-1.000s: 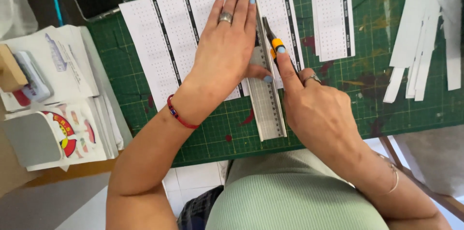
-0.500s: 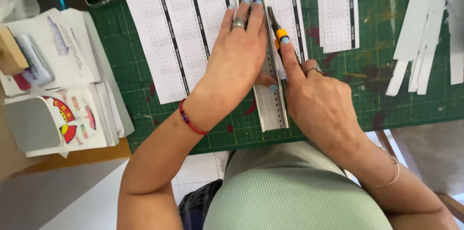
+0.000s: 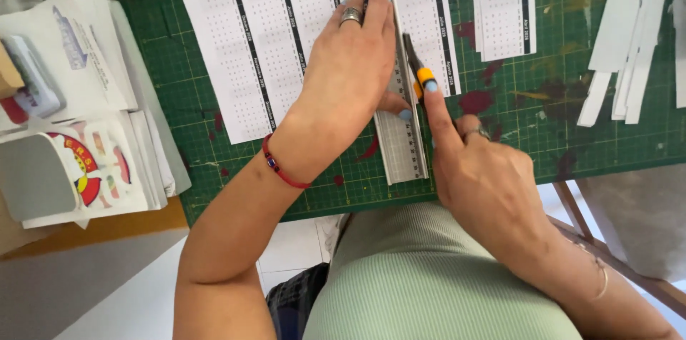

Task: Using a utility knife and a metal ruler to cut printed calendar cards on a cutting mat.

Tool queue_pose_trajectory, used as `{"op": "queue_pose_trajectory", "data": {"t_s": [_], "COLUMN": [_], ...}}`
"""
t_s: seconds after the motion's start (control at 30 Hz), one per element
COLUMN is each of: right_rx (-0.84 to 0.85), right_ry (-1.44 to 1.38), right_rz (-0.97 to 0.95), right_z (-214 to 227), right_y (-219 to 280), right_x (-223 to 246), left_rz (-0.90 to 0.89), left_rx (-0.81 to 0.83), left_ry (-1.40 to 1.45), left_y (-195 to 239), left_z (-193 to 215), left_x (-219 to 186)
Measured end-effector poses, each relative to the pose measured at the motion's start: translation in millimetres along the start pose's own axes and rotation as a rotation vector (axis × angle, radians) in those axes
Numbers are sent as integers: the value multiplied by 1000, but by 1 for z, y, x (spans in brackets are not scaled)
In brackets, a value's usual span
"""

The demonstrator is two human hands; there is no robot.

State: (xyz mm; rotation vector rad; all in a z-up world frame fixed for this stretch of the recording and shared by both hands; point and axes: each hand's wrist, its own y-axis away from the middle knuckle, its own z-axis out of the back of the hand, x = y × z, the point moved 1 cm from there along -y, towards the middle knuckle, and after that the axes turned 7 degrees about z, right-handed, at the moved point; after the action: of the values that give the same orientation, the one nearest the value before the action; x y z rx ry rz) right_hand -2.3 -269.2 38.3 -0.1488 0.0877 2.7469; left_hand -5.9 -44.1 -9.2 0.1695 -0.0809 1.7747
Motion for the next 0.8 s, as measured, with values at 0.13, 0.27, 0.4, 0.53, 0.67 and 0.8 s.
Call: {"op": "queue_pose_trajectory", "data": {"t_s": [0.13,0.27,0.4,0.53,0.67,0.8], "right_rx": [46,103,104,110,184,167], "right_ry": [-10,-66,2,-35,-17,0], "right_rz": [27,34,53,89,106,121], "right_z": [6,9,11,9,3,4], "right_y": [23,44,62,76,81,80], "right_x": [4,8,9,9,7,6], "left_rz": [8,22,14,15,7,1], "left_rx": [3,16,44,90,149,113], "left_ry": [-21,-49,-66,-66,-39,-20], "left_y": [-2,-1,-2,-3,-5,-5], "left_z": [-3,3,3,4,4,6], "left_x": [-2,-2,-3,-3,-2,1]}}
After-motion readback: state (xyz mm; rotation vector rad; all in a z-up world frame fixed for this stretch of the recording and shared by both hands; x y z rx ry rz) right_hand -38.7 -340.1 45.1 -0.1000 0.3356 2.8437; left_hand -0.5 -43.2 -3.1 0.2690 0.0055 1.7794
